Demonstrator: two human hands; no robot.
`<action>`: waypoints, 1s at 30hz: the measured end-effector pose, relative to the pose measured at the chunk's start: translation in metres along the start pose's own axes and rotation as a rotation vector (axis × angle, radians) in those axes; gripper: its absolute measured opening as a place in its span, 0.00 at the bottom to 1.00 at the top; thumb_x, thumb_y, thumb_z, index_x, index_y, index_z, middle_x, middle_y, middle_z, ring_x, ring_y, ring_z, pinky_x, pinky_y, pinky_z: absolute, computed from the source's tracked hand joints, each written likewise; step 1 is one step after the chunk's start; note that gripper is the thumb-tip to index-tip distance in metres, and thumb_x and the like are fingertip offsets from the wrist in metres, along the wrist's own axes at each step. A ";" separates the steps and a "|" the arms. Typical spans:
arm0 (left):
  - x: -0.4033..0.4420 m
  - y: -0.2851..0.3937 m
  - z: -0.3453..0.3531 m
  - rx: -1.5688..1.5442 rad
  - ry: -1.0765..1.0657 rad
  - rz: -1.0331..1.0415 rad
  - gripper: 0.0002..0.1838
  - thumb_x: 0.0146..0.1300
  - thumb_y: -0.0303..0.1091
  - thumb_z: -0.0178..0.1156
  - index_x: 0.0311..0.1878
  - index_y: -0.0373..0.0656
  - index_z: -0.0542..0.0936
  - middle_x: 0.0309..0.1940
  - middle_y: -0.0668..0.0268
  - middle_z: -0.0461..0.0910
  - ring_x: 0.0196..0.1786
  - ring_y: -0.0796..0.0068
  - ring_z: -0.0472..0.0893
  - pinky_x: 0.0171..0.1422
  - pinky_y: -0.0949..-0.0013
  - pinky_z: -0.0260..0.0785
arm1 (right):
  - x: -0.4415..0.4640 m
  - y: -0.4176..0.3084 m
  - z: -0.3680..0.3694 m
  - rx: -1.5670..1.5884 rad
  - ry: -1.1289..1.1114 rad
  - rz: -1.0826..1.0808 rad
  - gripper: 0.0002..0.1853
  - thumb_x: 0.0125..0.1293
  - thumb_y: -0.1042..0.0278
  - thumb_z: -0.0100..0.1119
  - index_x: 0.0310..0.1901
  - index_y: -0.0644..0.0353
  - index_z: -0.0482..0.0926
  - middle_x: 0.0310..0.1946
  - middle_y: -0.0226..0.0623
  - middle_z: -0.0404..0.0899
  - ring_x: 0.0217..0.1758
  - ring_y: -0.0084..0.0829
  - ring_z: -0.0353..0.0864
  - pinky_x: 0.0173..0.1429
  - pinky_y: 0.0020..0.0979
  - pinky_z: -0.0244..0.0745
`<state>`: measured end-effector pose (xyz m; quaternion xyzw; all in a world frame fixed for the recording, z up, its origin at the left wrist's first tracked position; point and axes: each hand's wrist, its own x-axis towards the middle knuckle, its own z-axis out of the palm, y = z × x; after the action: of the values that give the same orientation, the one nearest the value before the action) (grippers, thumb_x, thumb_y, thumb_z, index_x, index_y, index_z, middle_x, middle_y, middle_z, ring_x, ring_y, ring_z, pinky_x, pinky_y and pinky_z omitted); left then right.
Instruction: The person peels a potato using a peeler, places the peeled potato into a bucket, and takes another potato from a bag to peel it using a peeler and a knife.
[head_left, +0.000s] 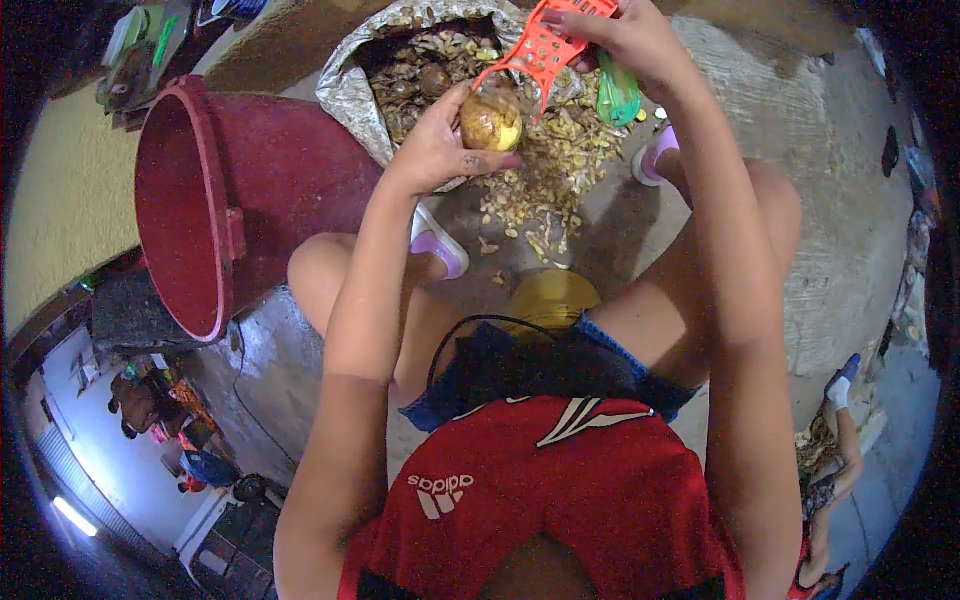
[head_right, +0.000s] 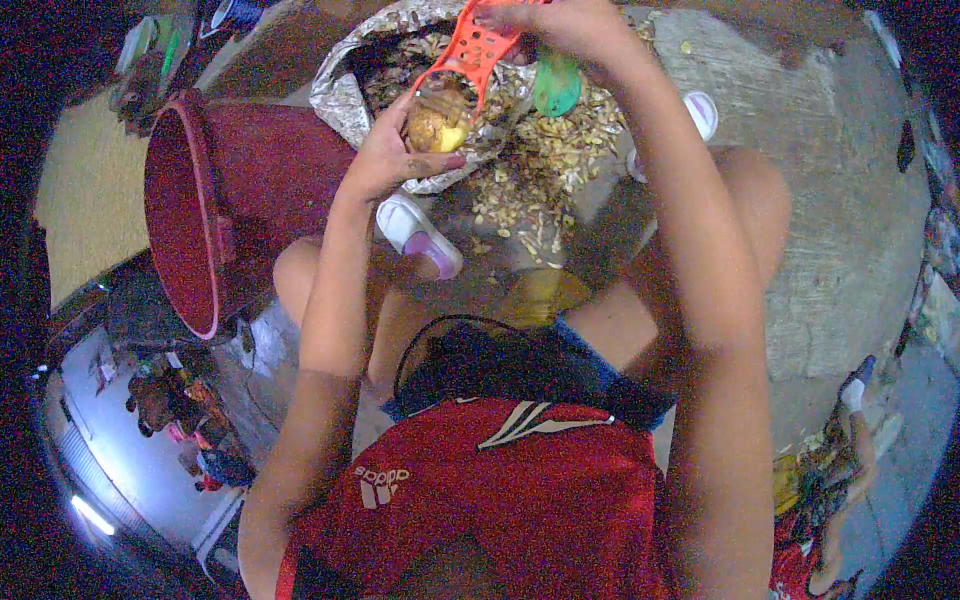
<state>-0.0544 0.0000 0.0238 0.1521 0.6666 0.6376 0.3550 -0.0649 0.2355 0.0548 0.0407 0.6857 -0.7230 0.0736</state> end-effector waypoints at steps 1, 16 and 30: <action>0.002 -0.003 -0.002 0.065 0.002 -0.007 0.42 0.36 0.22 0.73 0.58 0.37 0.62 0.47 0.67 0.73 0.51 0.77 0.74 0.56 0.71 0.68 | 0.000 0.002 0.001 0.061 -0.050 -0.020 0.09 0.53 0.71 0.61 0.34 0.62 0.75 0.27 0.29 0.77 0.27 0.21 0.75 0.32 0.25 0.71; 0.008 -0.001 0.002 0.222 -0.039 0.039 0.42 0.35 0.28 0.74 0.57 0.39 0.64 0.44 0.69 0.72 0.47 0.79 0.72 0.55 0.74 0.64 | -0.004 0.001 0.005 -0.247 0.058 -0.107 0.09 0.54 0.69 0.60 0.34 0.64 0.74 0.22 0.34 0.76 0.24 0.26 0.75 0.28 0.28 0.71; -0.002 0.000 -0.001 0.008 -0.080 -0.097 0.40 0.40 0.25 0.72 0.58 0.39 0.61 0.43 0.67 0.73 0.47 0.76 0.75 0.46 0.72 0.71 | -0.010 -0.015 0.001 -0.138 0.083 -0.007 0.07 0.55 0.69 0.60 0.32 0.61 0.74 0.22 0.28 0.76 0.20 0.20 0.73 0.25 0.24 0.70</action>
<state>-0.0541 -0.0018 0.0243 0.1464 0.6611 0.6102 0.4113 -0.0577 0.2355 0.0712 0.0632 0.7365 -0.6720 0.0452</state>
